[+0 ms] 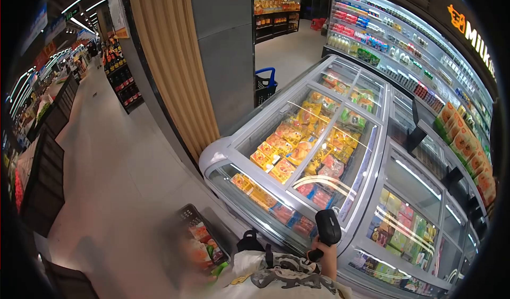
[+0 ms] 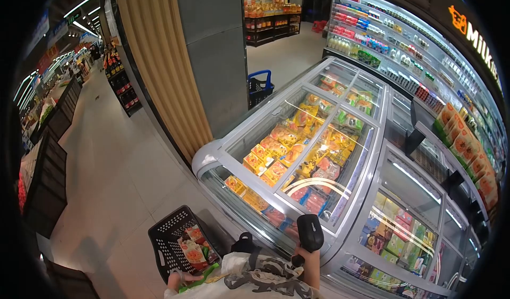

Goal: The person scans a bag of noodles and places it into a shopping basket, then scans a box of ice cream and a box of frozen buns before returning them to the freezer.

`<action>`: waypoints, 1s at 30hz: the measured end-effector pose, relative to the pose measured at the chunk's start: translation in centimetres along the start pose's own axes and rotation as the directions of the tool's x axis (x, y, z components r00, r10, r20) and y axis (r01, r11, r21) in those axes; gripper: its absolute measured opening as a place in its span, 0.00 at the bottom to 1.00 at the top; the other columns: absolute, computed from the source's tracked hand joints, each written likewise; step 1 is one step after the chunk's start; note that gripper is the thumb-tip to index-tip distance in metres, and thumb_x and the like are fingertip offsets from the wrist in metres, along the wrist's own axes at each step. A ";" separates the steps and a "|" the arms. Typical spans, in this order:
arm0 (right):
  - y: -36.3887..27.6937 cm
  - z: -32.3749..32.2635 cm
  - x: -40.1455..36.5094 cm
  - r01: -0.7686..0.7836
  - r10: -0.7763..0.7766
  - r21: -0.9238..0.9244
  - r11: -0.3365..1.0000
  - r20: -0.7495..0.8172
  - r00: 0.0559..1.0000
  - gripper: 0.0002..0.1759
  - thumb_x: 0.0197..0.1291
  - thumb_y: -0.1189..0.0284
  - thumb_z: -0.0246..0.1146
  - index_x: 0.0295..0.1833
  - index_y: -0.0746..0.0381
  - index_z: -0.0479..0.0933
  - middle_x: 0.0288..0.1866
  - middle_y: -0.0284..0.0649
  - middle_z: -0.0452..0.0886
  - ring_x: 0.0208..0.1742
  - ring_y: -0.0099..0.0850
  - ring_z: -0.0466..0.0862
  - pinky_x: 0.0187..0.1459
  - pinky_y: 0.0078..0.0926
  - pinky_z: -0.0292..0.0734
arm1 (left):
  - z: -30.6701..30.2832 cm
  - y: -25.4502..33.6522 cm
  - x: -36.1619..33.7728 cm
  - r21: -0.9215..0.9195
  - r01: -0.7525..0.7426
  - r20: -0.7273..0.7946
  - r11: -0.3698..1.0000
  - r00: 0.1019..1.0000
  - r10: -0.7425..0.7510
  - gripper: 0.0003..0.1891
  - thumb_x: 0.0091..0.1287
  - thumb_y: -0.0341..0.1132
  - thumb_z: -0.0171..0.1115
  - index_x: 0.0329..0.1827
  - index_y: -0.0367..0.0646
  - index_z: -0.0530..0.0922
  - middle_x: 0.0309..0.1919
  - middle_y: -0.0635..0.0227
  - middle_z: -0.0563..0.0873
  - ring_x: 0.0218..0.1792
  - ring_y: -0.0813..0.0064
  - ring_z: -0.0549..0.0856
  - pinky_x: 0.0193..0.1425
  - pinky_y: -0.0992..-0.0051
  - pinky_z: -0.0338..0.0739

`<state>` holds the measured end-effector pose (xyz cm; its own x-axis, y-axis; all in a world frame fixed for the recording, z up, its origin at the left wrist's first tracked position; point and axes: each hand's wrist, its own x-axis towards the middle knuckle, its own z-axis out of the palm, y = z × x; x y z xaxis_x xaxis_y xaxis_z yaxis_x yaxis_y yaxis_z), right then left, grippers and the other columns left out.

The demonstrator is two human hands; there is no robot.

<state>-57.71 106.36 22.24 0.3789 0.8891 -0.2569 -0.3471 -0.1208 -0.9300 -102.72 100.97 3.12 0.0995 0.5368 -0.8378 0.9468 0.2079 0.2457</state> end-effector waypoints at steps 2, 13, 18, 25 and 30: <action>0.4 -1.0 -0.4 -0.010 0.009 0.010 1.000 0.019 1.000 0.10 0.31 0.76 0.58 0.27 0.66 0.70 0.18 0.35 0.70 0.20 0.25 0.71 0.24 0.20 0.64 | 0.8 -0.1 -1.3 0.003 -0.013 -0.004 1.000 1.000 0.014 0.19 0.50 0.51 0.57 0.31 0.44 0.80 0.27 0.57 0.82 0.32 0.62 0.82 0.38 0.66 0.74; 2.5 -0.8 -3.7 -0.120 0.140 -0.091 0.989 0.253 0.957 0.09 0.31 0.77 0.58 0.26 0.66 0.71 0.17 0.36 0.71 0.18 0.26 0.71 0.22 0.21 0.65 | 5.2 4.2 -5.9 0.042 0.243 -0.601 0.969 0.781 -0.170 0.13 0.47 0.47 0.58 0.29 0.50 0.80 0.21 0.63 0.82 0.27 0.65 0.82 0.32 0.66 0.74; 4.8 -0.4 -4.3 -0.186 0.206 -0.097 0.978 0.288 0.935 0.12 0.32 0.79 0.57 0.30 0.66 0.71 0.19 0.36 0.71 0.18 0.26 0.72 0.22 0.20 0.65 | 5.4 4.9 -6.9 0.000 0.158 -0.634 0.987 0.764 -0.122 0.13 0.49 0.46 0.55 0.31 0.49 0.79 0.24 0.62 0.82 0.28 0.64 0.82 0.32 0.64 0.74; 6.6 5.1 -6.1 -0.168 0.182 -0.070 0.983 0.357 0.916 0.11 0.31 0.81 0.56 0.29 0.66 0.70 0.18 0.36 0.70 0.17 0.26 0.71 0.20 0.21 0.65 | 4.2 5.1 -7.5 -0.006 0.103 -0.626 0.995 0.775 -0.084 0.14 0.48 0.45 0.55 0.33 0.47 0.78 0.25 0.60 0.82 0.29 0.64 0.82 0.33 0.64 0.75; 12.0 10.9 -6.7 0.003 0.148 -0.258 0.966 0.564 0.813 0.11 0.34 0.81 0.57 0.30 0.67 0.68 0.19 0.37 0.71 0.15 0.25 0.70 0.18 0.21 0.65 | 3.8 3.1 -5.2 -0.045 0.059 -0.643 0.997 0.762 -0.074 0.17 0.48 0.46 0.57 0.36 0.44 0.77 0.27 0.58 0.82 0.31 0.64 0.83 0.35 0.64 0.75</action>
<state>-73.78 103.76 15.65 -0.2271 0.9536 -0.1978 -0.1129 -0.2275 -0.9672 -99.15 95.76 6.36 -0.1910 0.9198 -0.3428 0.9363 0.2756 0.2178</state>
